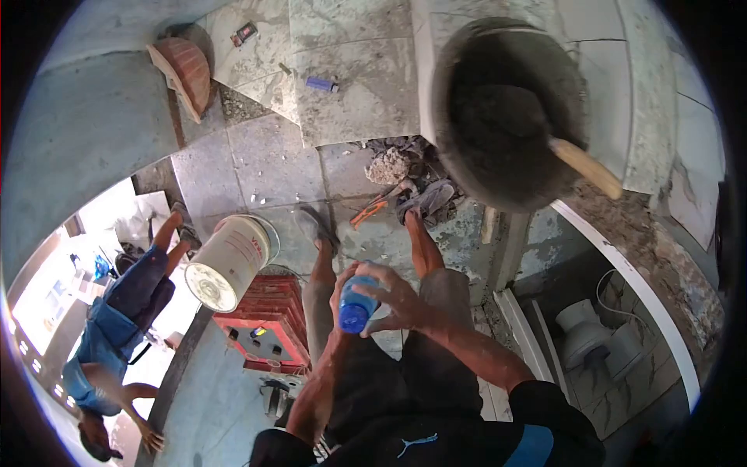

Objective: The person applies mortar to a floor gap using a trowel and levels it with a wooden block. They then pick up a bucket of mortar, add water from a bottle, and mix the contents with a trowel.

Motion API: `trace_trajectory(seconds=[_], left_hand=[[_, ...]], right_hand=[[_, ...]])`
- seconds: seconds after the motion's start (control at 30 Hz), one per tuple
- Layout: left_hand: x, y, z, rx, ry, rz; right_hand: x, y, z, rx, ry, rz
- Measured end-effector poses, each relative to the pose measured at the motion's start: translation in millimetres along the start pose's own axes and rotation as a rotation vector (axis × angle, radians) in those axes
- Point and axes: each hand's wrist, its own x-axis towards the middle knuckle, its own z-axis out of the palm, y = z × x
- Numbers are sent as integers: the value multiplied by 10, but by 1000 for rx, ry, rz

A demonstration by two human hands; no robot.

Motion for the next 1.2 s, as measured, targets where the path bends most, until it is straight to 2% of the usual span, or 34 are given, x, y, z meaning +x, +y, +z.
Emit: trace_trajectory(seconds=[0.03,0.07,0.13,0.2,0.23,0.3,0.43,0.57,0.63,0.67,0.7,0.77,0.8,0.87,0.93,0.97,1.03,1.07,1.13,1.2], left_hand=[[88,-253,-14,220,119,329],[161,-479,-146,208,120,332],[302,-798,-415,233,196,470],[419,-965,-652,212,220,508],[475,-821,-756,-234,352,0],[573,-1107,-1045,-660,449,-551],[534,-1523,-1409,-352,383,-417],[411,-1774,-1695,-258,355,-364],[352,-1868,-1788,-224,337,-310],[338,-1895,-1812,-205,317,-272],[310,-1907,-1839,-190,302,-221],[300,-1918,-1869,-138,279,-89],[316,-1906,-1894,-113,274,-11],[303,-1852,-1939,-65,263,130],[241,-1750,-2020,-28,257,253],[209,-1691,-2061,-7,256,313],[63,-1558,-2206,12,266,387],[-61,-1501,-2302,22,271,417],[-332,-1366,-2499,19,284,476],[-655,-1216,-2726,18,305,515]], right_hand=[[38,295,58,-3,43,20],[101,665,115,-14,81,31],[112,1641,397,352,371,646],[-1013,4181,757,997,334,856],[-582,3885,830,548,494,1139],[-344,4235,1162,380,544,1384],[93,4787,1712,340,623,1606],[148,5087,1851,424,677,1603],[3,4949,1957,354,1057,1374],[-97,4840,1896,336,1074,1360],[-248,4811,1838,624,1132,1338],[-344,4395,1633,924,1162,1251],[-372,3997,1497,713,916,1151],[-341,3222,1346,486,676,1019],[-166,2500,1385,235,635,1207],[-202,2288,1444,-34,522,1163],[-142,1788,1572,-294,383,1059],[-59,1245,1636,-378,276,904],[321,329,1637,-468,159,689],[613,-356,1791,98,-142,962]])
